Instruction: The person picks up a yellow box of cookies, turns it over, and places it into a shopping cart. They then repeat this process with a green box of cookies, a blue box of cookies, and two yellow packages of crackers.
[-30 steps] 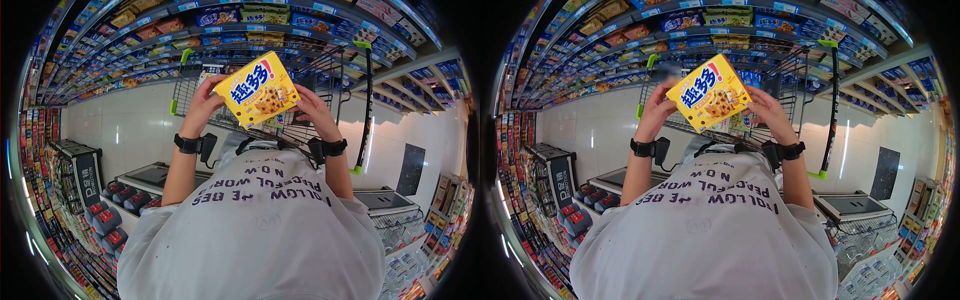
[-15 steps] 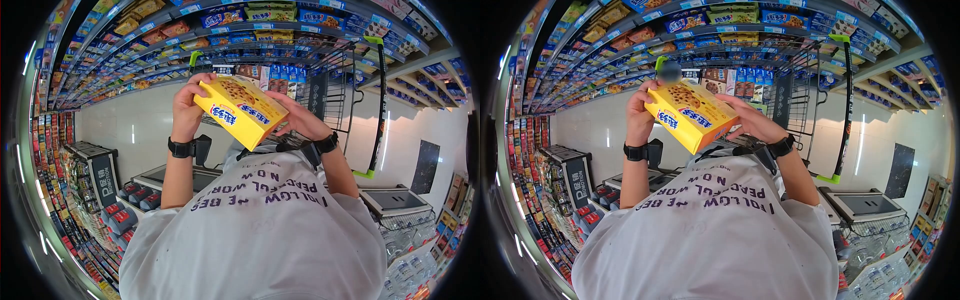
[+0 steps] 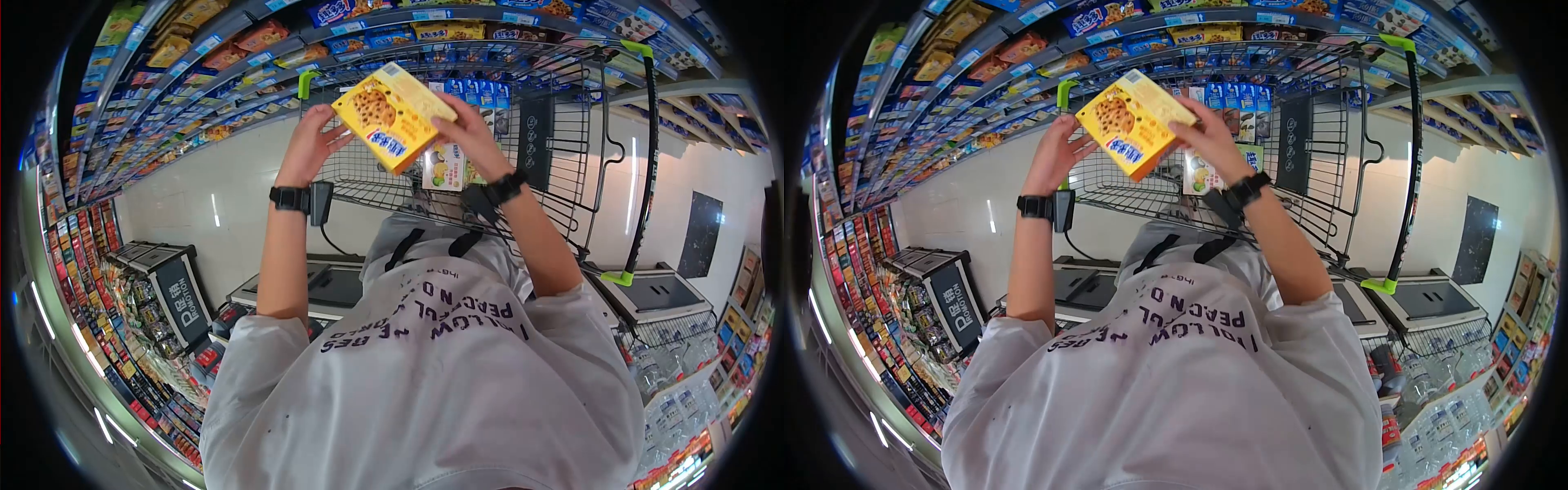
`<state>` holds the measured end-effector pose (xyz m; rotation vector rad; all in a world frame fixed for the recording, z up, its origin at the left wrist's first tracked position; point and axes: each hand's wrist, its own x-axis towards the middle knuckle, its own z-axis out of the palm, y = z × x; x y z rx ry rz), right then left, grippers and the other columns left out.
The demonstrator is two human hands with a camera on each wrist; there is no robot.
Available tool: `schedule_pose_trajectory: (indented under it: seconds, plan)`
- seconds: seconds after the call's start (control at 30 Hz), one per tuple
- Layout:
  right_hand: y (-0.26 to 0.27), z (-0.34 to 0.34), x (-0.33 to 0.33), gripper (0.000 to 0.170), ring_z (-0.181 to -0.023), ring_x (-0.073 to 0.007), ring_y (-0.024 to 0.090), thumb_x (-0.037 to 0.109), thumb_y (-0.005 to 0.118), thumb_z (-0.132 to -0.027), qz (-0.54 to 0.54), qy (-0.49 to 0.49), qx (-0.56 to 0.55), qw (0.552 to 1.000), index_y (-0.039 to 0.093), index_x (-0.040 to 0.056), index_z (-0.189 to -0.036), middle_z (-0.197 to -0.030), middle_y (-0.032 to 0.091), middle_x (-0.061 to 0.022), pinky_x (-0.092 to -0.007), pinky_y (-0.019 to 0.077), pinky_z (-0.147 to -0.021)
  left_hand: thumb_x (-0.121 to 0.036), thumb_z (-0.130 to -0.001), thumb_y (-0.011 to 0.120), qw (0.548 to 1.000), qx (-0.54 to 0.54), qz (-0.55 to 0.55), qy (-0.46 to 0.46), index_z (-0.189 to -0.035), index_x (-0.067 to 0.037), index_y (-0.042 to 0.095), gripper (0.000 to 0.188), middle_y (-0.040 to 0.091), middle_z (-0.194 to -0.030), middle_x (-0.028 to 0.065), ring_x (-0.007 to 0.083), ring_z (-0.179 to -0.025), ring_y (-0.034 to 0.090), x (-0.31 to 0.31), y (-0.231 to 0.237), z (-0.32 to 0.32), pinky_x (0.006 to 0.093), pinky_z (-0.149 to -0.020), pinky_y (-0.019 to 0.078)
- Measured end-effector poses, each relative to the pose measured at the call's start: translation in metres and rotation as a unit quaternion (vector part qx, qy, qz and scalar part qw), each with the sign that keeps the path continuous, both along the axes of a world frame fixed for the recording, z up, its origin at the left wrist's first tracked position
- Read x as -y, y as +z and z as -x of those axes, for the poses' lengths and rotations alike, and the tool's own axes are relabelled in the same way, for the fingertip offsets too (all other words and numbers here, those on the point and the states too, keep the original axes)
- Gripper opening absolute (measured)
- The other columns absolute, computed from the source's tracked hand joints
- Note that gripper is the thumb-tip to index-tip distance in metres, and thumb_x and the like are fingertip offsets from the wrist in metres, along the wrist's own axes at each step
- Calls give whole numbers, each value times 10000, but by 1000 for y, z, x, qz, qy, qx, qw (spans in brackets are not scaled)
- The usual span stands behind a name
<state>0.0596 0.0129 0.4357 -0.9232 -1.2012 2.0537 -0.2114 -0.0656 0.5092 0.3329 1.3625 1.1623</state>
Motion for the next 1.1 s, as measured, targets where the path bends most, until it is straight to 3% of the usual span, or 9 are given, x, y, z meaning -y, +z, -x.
schedule_pose_trajectory:
  seconds: [0.07,0.17,0.33,0.43,0.6,0.7,0.93,1.03,1.1]
  plan:
    - [-22,21,-27,514,-866,-78,580,164,649,-881,16,-8,11,1000,465,74,-1352,-1062,619,-14,-215,486,-701,-273,-927,551,1000,-3,15,-14,-1164,-99,452,310,546,-1114,53,188,-992,568,-20,-31,25,351,-856,494]
    - [-61,47,-58,473,-988,-97,583,161,615,-904,50,83,79,992,480,141,-1357,-1150,601,-11,-257,506,-775,-369,-897,611,947,-175,145,-227,-1329,-131,390,540,538,-1184,65,190,-1034,598,-44,-78,54,334,-838,499]
    - [-214,86,-42,445,-991,-111,581,163,591,-920,131,174,126,968,486,159,-1352,-1143,601,-26,-291,531,-739,-381,-873,640,832,-43,304,-462,-1314,-55,421,591,601,-1143,97,179,-893,655,-37,-226,97,275,-677,533]
    - [-272,111,-14,425,-1003,-148,581,159,585,-921,175,218,189,941,496,161,-1337,-1165,590,-50,-295,521,-761,-414,-865,609,784,-33,398,-475,-1271,13,468,606,578,-1187,152,232,-896,661,-27,-281,93,295,-668,544]
    - [-353,111,23,501,-987,-215,607,123,604,-866,122,218,229,941,439,101,-1339,-1156,590,-123,-342,499,-807,-418,-878,550,771,-74,457,-438,-1270,-17,471,566,535,-1225,117,224,-863,617,-6,-341,90,294,-730,520]
    - [-364,108,29,612,-1097,-356,567,111,674,-739,70,283,322,901,398,23,-1278,-1179,570,-225,-404,460,-908,-360,-877,544,866,-19,403,-294,-1177,-92,531,403,557,-1056,54,147,-894,539,10,-368,89,285,-732,486]
    - [-358,94,32,679,-1069,-317,574,112,732,-701,-22,347,408,844,386,26,-1279,-1139,570,-207,-377,466,-897,-280,-832,555,902,-250,257,-239,-1134,48,606,449,672,-984,188,264,-891,648,17,-368,60,330,-804,485]
    - [-347,77,35,725,-1037,-289,585,141,778,-687,26,319,384,866,379,17,-1279,-1130,576,-176,-371,474,-879,-225,-847,543,923,-206,258,-198,-1222,31,557,455,660,-1018,158,228,-918,634,8,-345,53,308,-829,473]
    - [-341,70,34,772,-1027,-247,586,179,816,-679,260,251,299,883,368,3,-1281,-1125,579,-127,-361,481,-860,-202,-873,524,954,-181,216,-98,-1320,29,460,507,620,-1095,123,183,-985,590,-2,-335,44,293,-851,448]
